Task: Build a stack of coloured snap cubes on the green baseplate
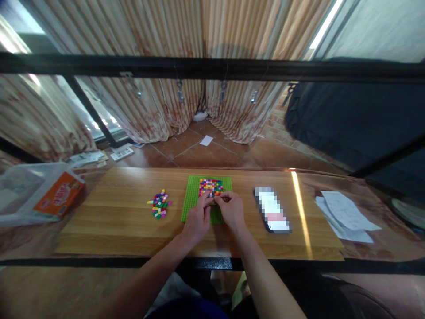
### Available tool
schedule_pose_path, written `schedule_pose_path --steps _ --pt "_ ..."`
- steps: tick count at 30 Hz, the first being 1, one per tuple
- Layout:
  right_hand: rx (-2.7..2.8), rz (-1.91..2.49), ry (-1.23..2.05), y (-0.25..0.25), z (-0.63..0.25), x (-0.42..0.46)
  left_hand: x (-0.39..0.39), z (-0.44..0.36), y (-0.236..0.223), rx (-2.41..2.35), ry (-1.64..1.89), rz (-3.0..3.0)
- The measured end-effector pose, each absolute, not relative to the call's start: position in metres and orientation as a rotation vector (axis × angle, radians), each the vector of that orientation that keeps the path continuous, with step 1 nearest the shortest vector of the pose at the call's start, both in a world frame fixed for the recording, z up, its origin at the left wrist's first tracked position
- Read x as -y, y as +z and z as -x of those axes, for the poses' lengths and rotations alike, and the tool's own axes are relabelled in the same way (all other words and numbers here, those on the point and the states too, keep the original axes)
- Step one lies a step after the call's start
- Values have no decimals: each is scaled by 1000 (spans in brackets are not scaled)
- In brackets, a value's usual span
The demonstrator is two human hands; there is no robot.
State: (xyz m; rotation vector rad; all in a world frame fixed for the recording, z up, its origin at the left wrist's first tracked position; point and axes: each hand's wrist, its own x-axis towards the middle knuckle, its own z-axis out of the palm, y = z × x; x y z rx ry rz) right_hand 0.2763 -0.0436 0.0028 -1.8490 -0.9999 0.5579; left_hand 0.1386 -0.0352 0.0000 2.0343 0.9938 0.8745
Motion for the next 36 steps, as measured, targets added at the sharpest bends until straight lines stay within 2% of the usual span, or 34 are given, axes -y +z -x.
schedule_pose_path --steps 8,12,17,22,36 --pt "973 1873 599 2 -279 44 41 -108 1 -1014 837 -2103" --pt "961 1827 645 5 -279 52 36 -46 -1 -1373 861 -2190" --pt "919 1806 511 2 -271 68 16 4 4 -1715 770 -2271" --pt "859 1736 486 2 -267 79 1 -6 11 -1782 551 -2415" --pt "802 1781 545 -9 -280 105 -17 4 15 -1667 363 -2432"
